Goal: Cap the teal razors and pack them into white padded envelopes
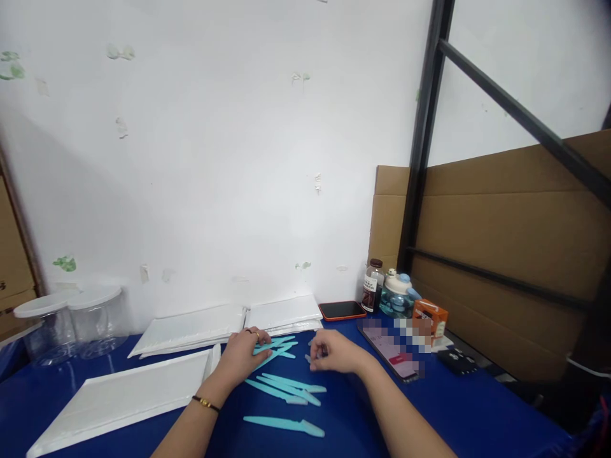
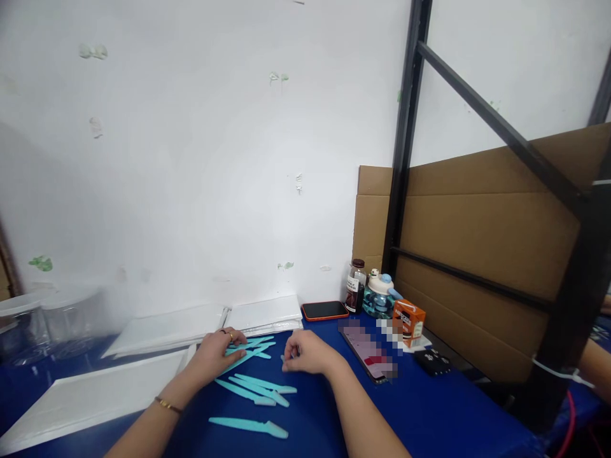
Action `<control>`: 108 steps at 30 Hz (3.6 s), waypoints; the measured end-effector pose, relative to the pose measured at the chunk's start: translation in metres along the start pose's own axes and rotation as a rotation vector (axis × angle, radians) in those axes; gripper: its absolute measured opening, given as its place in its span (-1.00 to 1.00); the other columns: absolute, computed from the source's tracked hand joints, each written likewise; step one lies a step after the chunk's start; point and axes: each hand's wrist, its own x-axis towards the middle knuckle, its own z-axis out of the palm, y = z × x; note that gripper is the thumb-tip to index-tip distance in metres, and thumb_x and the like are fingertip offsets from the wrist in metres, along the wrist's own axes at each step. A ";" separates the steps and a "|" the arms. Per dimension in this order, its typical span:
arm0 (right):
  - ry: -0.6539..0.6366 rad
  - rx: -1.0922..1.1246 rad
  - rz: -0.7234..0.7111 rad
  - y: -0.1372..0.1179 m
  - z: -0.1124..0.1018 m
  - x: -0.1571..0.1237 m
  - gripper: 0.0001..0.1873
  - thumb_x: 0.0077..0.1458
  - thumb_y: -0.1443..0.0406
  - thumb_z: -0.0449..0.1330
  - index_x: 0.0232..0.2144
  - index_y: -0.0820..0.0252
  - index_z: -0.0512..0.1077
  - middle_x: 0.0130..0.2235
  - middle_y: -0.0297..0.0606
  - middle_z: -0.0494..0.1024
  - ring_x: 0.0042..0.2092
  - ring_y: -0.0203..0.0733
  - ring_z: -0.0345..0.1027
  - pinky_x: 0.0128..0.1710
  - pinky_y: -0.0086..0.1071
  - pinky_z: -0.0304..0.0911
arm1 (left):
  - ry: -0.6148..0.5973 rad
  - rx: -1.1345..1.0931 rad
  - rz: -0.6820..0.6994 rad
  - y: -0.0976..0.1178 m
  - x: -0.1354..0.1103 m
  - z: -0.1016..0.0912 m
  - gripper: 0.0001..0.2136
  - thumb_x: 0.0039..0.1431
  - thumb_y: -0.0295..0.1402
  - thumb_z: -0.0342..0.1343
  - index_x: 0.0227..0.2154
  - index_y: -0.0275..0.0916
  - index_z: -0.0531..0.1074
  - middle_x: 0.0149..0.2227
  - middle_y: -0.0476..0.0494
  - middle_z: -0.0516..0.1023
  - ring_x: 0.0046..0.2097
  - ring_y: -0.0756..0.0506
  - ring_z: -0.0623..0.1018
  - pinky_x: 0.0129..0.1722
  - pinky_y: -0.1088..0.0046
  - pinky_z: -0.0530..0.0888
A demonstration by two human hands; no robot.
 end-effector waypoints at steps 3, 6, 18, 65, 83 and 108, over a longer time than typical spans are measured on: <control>-0.231 -0.017 -0.050 -0.010 0.005 -0.002 -0.76 -0.29 0.20 0.36 -0.50 0.20 0.50 -0.47 -0.39 0.40 -0.47 -0.37 0.23 -0.53 -0.55 0.07 | -0.143 -0.113 0.143 0.015 -0.004 0.005 -0.78 -0.01 -0.14 0.09 -0.32 -0.08 0.47 -0.27 0.02 0.49 -0.19 -0.07 0.43 -0.18 0.47 0.24; -0.251 -0.032 -0.031 -0.017 0.011 -0.001 -0.83 -0.23 0.26 0.33 -0.50 0.22 0.49 -0.52 -0.41 0.38 -0.51 -0.39 0.20 -0.57 -0.56 0.03 | -0.236 -0.115 0.206 0.025 -0.006 0.013 -0.82 -0.04 -0.17 0.12 -0.38 -0.08 0.49 -0.32 0.04 0.50 -0.21 -0.06 0.42 -0.17 0.47 0.22; 0.182 -0.018 0.152 0.004 -0.004 0.001 -0.86 -0.14 0.34 0.26 -0.42 0.24 0.43 -0.41 -0.31 0.46 -0.38 -0.31 0.30 -0.44 -0.52 0.11 | -0.033 0.043 -0.048 -0.003 0.000 -0.008 -0.82 0.05 -0.23 0.01 -0.34 -0.12 0.46 -0.30 -0.02 0.53 -0.20 -0.08 0.46 -0.19 0.43 0.24; 0.145 -0.012 0.110 -0.008 0.005 0.003 -0.95 0.03 0.33 0.13 -0.43 0.22 0.36 -0.50 -0.37 0.42 -0.47 -0.35 0.23 -0.49 -0.53 0.03 | -0.190 0.029 0.041 -0.003 -0.005 -0.006 -0.77 0.09 -0.29 -0.09 -0.43 -0.12 0.49 -0.38 -0.03 0.53 -0.32 -0.06 0.46 -0.33 0.49 0.26; -0.436 0.065 -0.026 -0.040 0.013 -0.007 -0.76 -0.01 0.13 0.17 -0.50 0.19 0.41 -0.57 -0.44 0.37 -0.54 -0.41 0.21 -0.52 -0.57 0.07 | -0.418 -0.177 0.145 0.053 -0.024 -0.005 -0.93 -0.06 -0.35 0.06 -0.47 -0.17 0.40 -0.51 0.06 0.45 -0.46 0.02 0.39 -0.52 0.57 0.18; -0.158 -0.043 0.263 -0.010 -0.010 -0.013 -0.95 -0.19 0.35 0.21 -0.53 0.21 0.43 -0.55 -0.35 0.47 -0.52 -0.30 0.30 -0.56 -0.52 0.10 | -0.345 -0.364 -0.013 0.012 -0.015 -0.016 -0.79 0.10 -0.14 -0.11 -0.44 -0.18 0.20 -0.54 0.03 0.36 -0.44 -0.05 0.44 -0.48 0.51 0.27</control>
